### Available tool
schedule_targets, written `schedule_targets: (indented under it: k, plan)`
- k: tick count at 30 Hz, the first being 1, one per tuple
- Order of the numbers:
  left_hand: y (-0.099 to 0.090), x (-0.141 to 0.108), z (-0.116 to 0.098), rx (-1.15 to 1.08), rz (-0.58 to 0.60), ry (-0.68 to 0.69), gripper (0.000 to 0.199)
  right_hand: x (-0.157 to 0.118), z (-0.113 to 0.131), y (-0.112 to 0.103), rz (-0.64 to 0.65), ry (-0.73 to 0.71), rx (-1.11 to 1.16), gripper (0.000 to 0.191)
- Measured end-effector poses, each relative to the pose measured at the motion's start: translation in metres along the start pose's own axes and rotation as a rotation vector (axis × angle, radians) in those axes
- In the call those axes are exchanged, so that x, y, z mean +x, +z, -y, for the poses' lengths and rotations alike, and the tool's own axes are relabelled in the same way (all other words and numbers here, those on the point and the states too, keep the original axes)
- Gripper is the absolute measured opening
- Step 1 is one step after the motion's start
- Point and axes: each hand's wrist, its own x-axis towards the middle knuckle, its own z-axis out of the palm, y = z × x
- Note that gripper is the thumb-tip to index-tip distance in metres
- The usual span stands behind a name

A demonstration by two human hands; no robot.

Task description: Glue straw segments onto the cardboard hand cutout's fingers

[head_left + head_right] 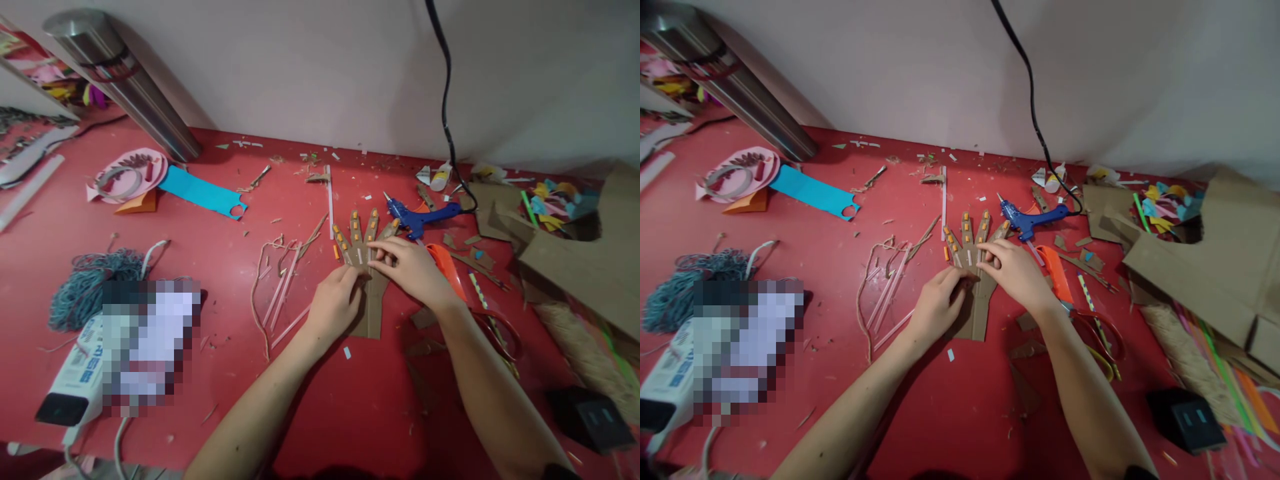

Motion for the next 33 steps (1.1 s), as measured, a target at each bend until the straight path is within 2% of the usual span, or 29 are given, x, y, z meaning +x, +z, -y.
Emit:
schedule_targets:
  k: [6, 12, 17, 24, 33]
  plan:
    - [0.0001, -0.0014, 0.0003, -0.009, 0.004, -0.008, 0.024, -0.0003, 0.001, 0.0008, 0.009, 0.032, 0.006, 0.031]
    - [-0.0001, -0.0003, -0.0005, -0.011, 0.012, -0.015, 0.025, -0.0026, 0.0003, 0.0021, -0.009, 0.025, 0.008, 0.022]
    - [-0.0008, -0.0007, -0.0012, 0.0, 0.018, -0.017, 0.026, -0.0023, -0.0001, 0.0021, -0.004, 0.02, 0.032, 0.023]
    - [-0.0016, -0.0007, -0.0018, -0.007, 0.016, -0.014, 0.026, -0.0006, 0.0001, 0.0037, 0.005, 0.094, 0.113, 0.023]
    - [-0.0005, -0.0002, -0.0012, 0.015, 0.015, -0.014, 0.024, -0.0005, 0.0002, 0.0033, 0.001, 0.126, 0.092, 0.023]
